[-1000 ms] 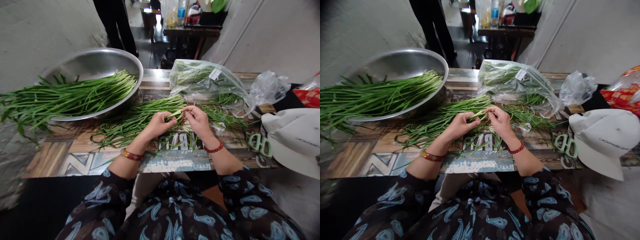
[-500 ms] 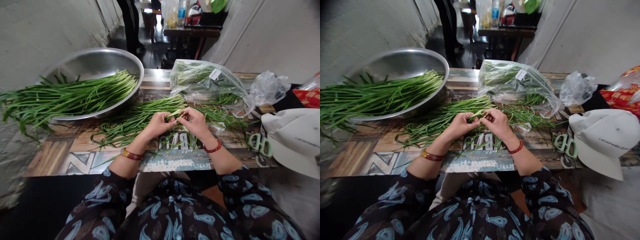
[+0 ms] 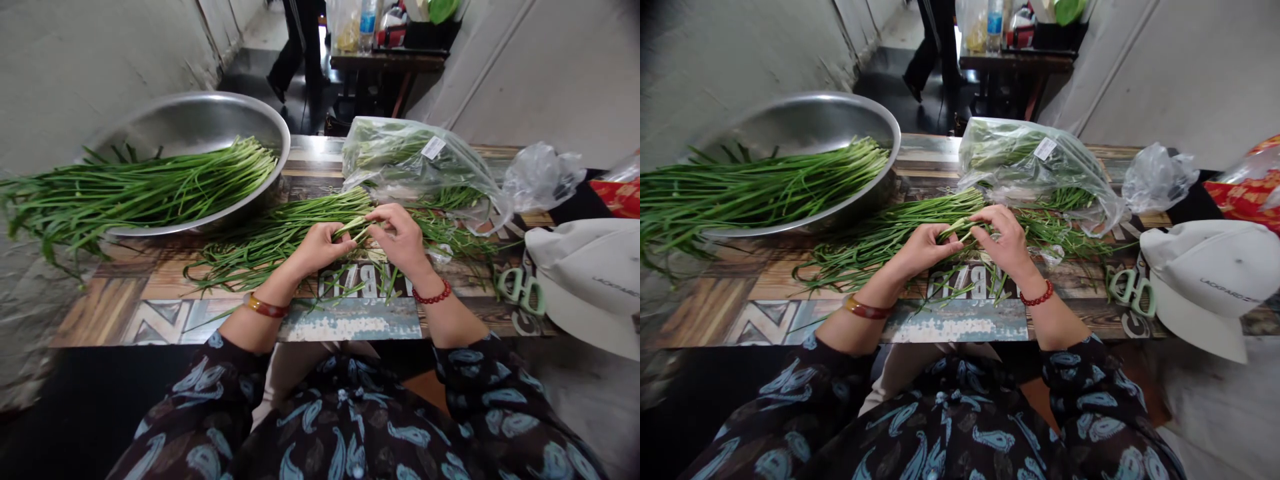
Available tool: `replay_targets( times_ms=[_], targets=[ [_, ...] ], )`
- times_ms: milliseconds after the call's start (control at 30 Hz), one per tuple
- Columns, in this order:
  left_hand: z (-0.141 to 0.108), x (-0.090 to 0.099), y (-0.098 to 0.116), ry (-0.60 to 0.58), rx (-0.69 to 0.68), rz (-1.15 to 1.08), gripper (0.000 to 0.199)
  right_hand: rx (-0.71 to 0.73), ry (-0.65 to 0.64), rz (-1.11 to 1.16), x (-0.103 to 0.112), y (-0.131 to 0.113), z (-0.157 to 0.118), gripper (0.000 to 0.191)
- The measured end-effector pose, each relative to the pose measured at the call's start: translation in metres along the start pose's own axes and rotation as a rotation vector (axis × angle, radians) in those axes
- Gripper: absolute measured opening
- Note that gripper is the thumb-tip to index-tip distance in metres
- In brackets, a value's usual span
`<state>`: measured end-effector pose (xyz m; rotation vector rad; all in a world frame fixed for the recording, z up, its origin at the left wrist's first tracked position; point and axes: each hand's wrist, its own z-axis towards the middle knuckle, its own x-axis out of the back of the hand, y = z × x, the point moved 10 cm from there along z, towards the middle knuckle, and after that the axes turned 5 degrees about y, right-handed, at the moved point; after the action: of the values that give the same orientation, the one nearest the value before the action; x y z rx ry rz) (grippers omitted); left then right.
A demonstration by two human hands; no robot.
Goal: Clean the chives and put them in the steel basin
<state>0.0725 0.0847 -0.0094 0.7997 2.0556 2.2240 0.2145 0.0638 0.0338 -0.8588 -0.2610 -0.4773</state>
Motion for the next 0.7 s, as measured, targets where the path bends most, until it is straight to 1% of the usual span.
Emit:
replay_targets(
  times_ms=[67,100,167,233,300,367,433,500,567,633,700],
  targets=[
    [0.0,0.0,0.001,0.002,-0.008,0.01,0.028,0.109,-0.07,-0.032,-0.008,-0.009,-0.001,0.012],
    [0.0,0.001,0.001,0.01,-0.017,0.023,0.028,0.13,-0.094,-0.034,-0.012,-0.011,-0.002,0.01],
    [0.001,0.004,0.003,0.035,-0.045,0.058,0.027,0.099,-0.099,-0.016,-0.016,-0.007,-0.003,0.014],
    [0.002,0.006,0.005,0.074,-0.09,0.106,0.026,-0.013,-0.076,0.027,-0.019,0.004,-0.005,0.015],
    [0.003,0.009,0.008,0.109,-0.132,0.157,0.024,-0.179,-0.058,0.104,-0.024,0.02,-0.01,0.013],
    [0.003,0.009,0.009,0.132,-0.156,0.198,0.022,-0.352,-0.043,0.223,-0.029,0.036,-0.016,0.014],
    [0.003,0.008,0.009,0.132,-0.159,0.219,0.021,-0.485,0.001,0.356,-0.031,0.05,-0.021,0.018],
    [0.003,0.008,0.007,0.123,-0.147,0.22,0.02,-0.56,0.084,0.44,-0.024,0.062,-0.022,0.023],
    [0.003,0.008,0.005,0.118,-0.127,0.204,0.02,-0.593,0.181,0.443,-0.008,0.072,-0.022,0.029],
    [0.003,0.009,0.003,0.12,-0.112,0.188,0.02,-0.572,0.228,0.362,0.008,0.075,-0.019,0.033],
    [0.004,0.009,0.001,0.114,-0.103,0.169,0.021,-0.485,0.195,0.222,0.02,0.067,-0.013,0.036]
  ],
)
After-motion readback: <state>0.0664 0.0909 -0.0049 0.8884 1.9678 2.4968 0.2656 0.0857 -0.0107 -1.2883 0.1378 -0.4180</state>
